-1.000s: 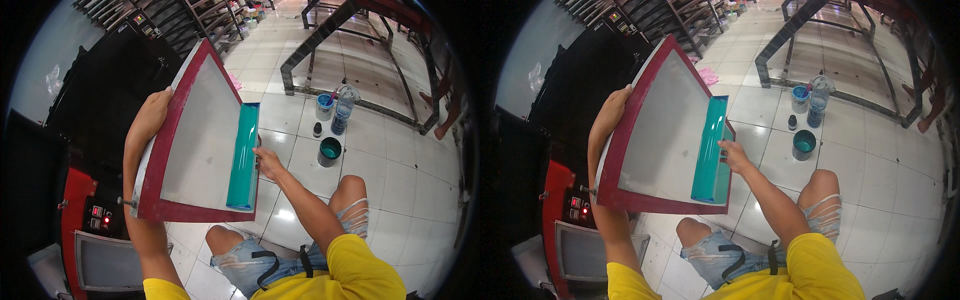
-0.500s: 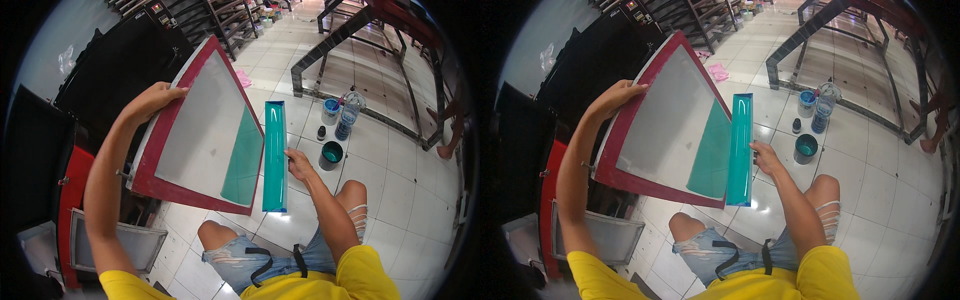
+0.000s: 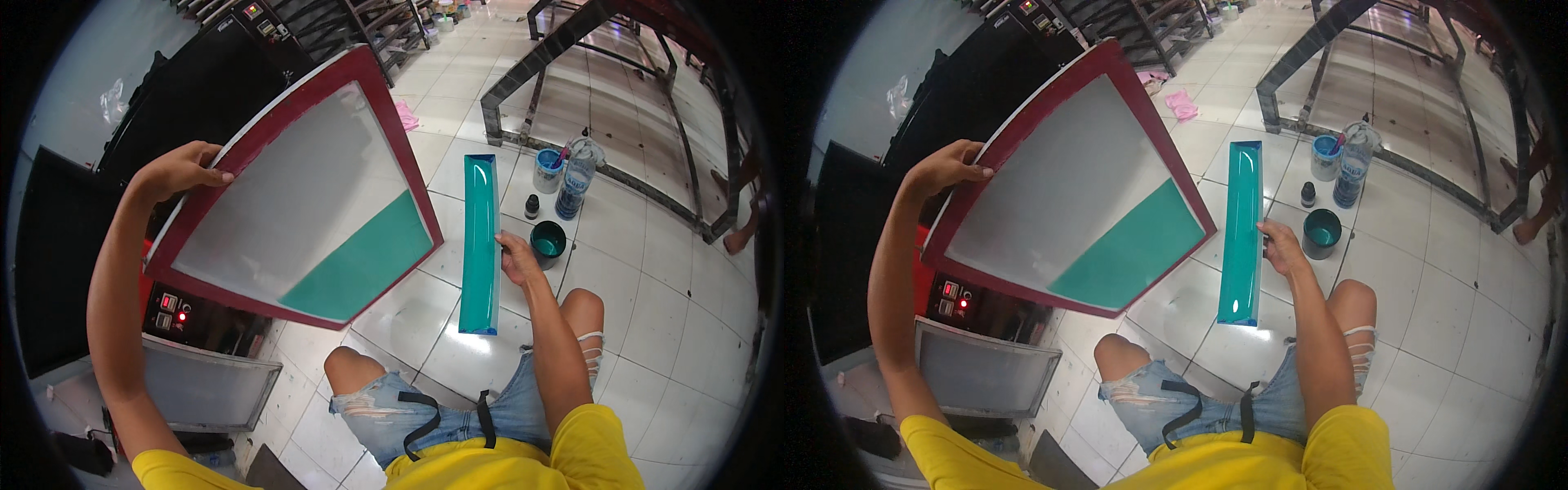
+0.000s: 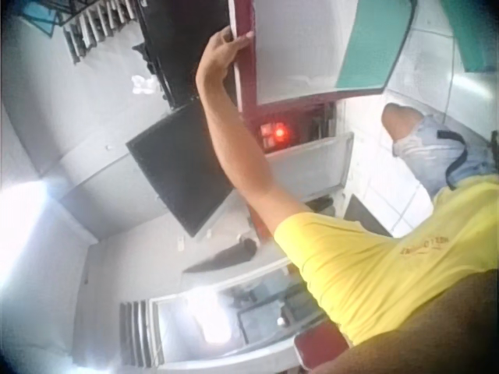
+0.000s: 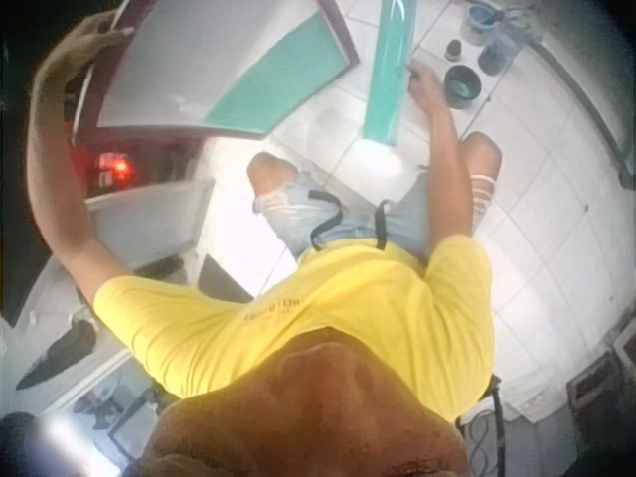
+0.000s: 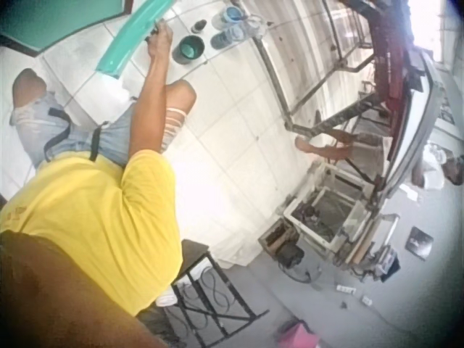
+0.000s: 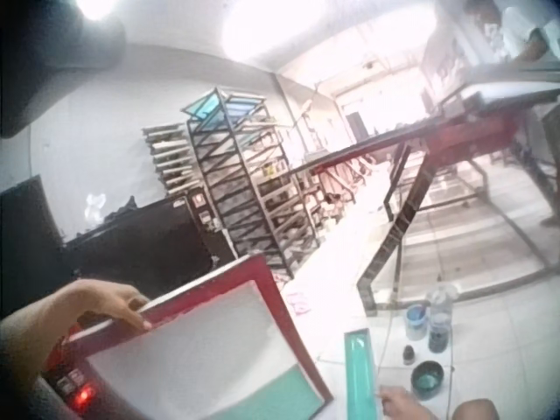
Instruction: The person takes a screen out of a drying cabinet, sits on the floor, and uses a scoop coater to apply a green emulsion to both sides of the screen mesh.
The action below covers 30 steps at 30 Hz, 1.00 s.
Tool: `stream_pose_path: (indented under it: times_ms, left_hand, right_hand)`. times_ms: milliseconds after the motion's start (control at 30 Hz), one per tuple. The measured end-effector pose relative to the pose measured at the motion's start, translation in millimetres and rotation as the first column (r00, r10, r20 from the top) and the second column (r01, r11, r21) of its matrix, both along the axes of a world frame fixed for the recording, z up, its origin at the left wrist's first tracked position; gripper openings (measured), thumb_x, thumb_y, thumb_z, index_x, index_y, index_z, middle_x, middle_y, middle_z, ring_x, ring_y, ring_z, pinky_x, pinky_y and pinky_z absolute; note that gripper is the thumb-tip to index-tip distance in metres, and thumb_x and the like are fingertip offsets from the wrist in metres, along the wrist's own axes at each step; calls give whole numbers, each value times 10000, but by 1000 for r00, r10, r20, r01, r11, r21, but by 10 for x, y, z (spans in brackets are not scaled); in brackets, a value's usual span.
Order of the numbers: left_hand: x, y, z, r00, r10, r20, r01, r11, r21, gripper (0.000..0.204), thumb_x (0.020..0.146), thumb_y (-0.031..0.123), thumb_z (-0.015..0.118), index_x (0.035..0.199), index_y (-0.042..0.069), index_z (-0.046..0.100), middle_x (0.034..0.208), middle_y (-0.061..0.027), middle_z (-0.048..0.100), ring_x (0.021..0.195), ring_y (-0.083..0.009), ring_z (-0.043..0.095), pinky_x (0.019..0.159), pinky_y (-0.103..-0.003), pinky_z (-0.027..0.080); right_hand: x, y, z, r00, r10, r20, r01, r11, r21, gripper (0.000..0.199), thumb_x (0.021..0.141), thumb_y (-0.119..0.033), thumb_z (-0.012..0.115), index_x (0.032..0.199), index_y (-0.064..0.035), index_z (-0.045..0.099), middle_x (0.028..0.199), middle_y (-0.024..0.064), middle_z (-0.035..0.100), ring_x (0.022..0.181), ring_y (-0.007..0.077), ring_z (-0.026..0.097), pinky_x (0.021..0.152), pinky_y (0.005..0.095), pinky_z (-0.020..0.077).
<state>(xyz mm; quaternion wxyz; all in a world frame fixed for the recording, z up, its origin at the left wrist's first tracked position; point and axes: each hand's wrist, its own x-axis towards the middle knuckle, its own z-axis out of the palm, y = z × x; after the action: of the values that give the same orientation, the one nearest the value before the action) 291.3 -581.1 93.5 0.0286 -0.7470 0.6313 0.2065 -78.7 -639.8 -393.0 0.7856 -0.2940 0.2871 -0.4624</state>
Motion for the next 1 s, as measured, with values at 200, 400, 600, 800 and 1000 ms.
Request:
stream_pose_path:
  times_ms: [200,400,600,800,1000]
  left_hand:
    - [-120,44,238,954,-132,268,127,991,34,518,627,94,751,1113,-48,639,1016,-183,693,881,-286,663,969,-364,439]
    - [-369,91,274,824,-230,518,256,966,23,433,643,-40,709,1070,24,676,1060,-159,680,1017,-298,626,977,-367,447]
    - [-377,106,90,599,-329,730,494,869,-14,456,632,-131,641,1025,93,697,1091,-76,672,1198,-291,538,1020,-389,431]
    - [-381,153,-144,531,-378,758,667,739,-98,359,699,-106,599,960,106,725,1168,-27,657,1305,-260,446,1065,-386,408]
    - [-212,89,-411,537,-450,714,751,641,-162,338,729,-91,614,951,141,719,1188,18,646,1310,-228,435,1037,-383,466]
  right_hand:
    - [-132,-31,-12,997,59,-55,-58,998,16,266,859,-277,630,1041,-83,624,953,8,615,876,143,560,734,339,438]
    - [-116,-17,-86,992,97,-81,-94,995,41,290,870,-261,614,1085,-66,616,985,10,608,909,150,551,752,361,447]
    - [68,81,-204,982,150,-112,-140,986,95,304,867,-246,624,1108,-61,607,996,11,593,870,143,544,725,328,475]
    - [294,154,-405,974,217,-72,-204,968,147,301,863,-217,629,1113,-53,594,1016,24,583,848,148,543,673,311,494]
    - [450,188,-633,967,247,-67,-230,953,196,366,859,-211,638,1184,-64,558,1029,34,586,881,176,550,694,325,506]
